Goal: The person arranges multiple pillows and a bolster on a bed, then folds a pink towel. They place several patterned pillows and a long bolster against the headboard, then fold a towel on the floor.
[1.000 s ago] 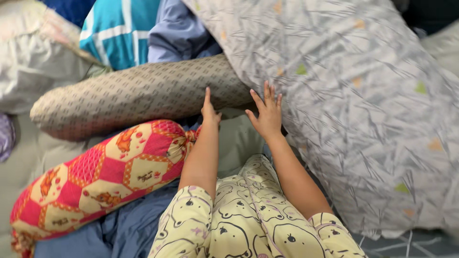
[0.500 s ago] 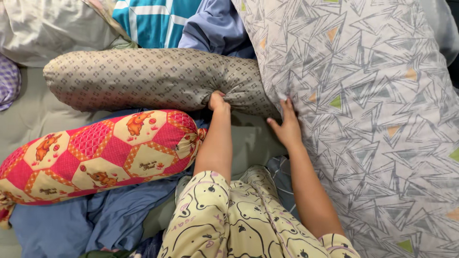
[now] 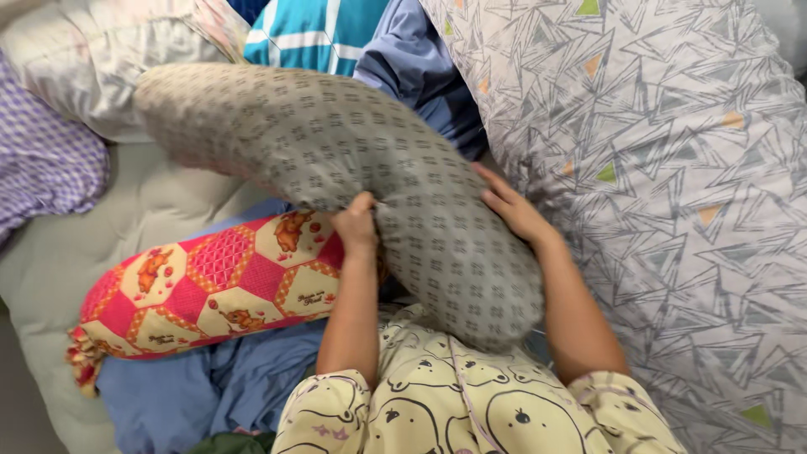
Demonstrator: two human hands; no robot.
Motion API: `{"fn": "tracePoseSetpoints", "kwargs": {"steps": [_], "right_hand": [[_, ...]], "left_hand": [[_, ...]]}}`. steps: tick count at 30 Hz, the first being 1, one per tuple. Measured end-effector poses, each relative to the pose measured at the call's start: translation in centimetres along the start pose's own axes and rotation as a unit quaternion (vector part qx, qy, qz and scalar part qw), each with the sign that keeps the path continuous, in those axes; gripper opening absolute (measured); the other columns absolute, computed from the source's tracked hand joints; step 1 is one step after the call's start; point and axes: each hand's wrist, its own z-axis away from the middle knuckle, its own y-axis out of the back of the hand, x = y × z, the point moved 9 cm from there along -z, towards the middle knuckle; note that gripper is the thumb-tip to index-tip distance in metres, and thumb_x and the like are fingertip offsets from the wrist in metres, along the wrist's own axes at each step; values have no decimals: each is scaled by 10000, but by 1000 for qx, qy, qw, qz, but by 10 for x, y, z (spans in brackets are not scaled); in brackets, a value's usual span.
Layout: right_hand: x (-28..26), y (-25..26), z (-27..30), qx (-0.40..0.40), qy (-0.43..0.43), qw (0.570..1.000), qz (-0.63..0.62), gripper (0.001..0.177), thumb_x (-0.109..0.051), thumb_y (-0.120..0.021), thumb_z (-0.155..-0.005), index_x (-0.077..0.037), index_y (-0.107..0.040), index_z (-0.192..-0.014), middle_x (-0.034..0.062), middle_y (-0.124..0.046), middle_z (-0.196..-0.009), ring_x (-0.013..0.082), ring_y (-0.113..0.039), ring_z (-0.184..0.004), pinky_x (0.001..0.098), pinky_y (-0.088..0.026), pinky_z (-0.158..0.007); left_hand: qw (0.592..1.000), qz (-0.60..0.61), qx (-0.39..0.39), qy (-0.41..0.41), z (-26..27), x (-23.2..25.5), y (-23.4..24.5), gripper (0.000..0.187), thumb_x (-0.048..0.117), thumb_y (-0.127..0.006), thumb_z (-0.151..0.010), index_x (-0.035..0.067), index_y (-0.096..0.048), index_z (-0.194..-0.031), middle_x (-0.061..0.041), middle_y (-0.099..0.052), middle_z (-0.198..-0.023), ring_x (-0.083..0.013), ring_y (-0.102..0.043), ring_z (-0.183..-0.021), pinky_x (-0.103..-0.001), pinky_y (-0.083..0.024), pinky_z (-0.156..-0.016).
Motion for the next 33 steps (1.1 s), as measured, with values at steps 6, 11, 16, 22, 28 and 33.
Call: {"fn": "tracePoseSetpoints", "kwargs": {"steps": [6,11,16,22,28,33], "right_hand": [[-52,54,85,90,19,994,53,944,-459,-709,-840,-190,-292,-1642,124,-306,-1708,301,-263,-1578,415,-220,-1242],[-34,46,117,175,-14,958,226,1194,-559,-826,-675,-189,-208,-1627,249,-219,-1645,401,-236,-1517,496,-267,-1192],[8,-45,70,134,-111,844,507,1086,-489,-836,-724,-331,-232,-1613,244,-72,-1694,439,-79,-1549,756,-161,-1125],[34,-79,-10,141,-85,824,543,953,-397,-828,-765,-381,-330,-1577,298,-128,-1649,452,-94,-1548,793,-109,-1119],[62,-90,-38,174,-149,808,543,914,-493,-802,-771,-271,-384,-1553,398,-123,-1619,522,-65,-1536,800,-119,-1106],[82,-100,-43,188,-158,809,534,926,-575,-767,-774,-258,-386,-1557,428,-96,-1602,550,-48,-1527,807,-125,-1096]], "left_hand": [[982,10,-163,-97,68,21,-82,174,83,-718,-708,-20,-612,-799,-64,-666,-873,-225,-640,-804,-370,-548,-764],[929,-86,-339,-124,116,-35,-158,363,190,-734,-718,-4,-670,-1018,-123,-719,-1003,-295,-691,-947,-402,-544,-832],[704,-514,-462,-164,90,-113,-199,604,537,-715,-814,-14,-762,-1055,-248,-720,-1099,-410,-678,-1088,-487,-512,-922],[811,-376,-346,-286,-27,-79,-125,285,141,-665,-683,172,-802,-931,-119,-751,-1117,-327,-695,-1115,-446,-568,-1001],[868,-431,90,-229,-148,-45,-49,958,251,-915,-562,24,-470,-1379,-296,-464,-1506,-465,-476,-1336,-627,-390,-995],[813,-564,-125,74,-187,-132,-67,776,361,-807,-770,75,-493,-1419,-170,-645,-1354,-331,-616,-1274,-506,-453,-1064]]}}
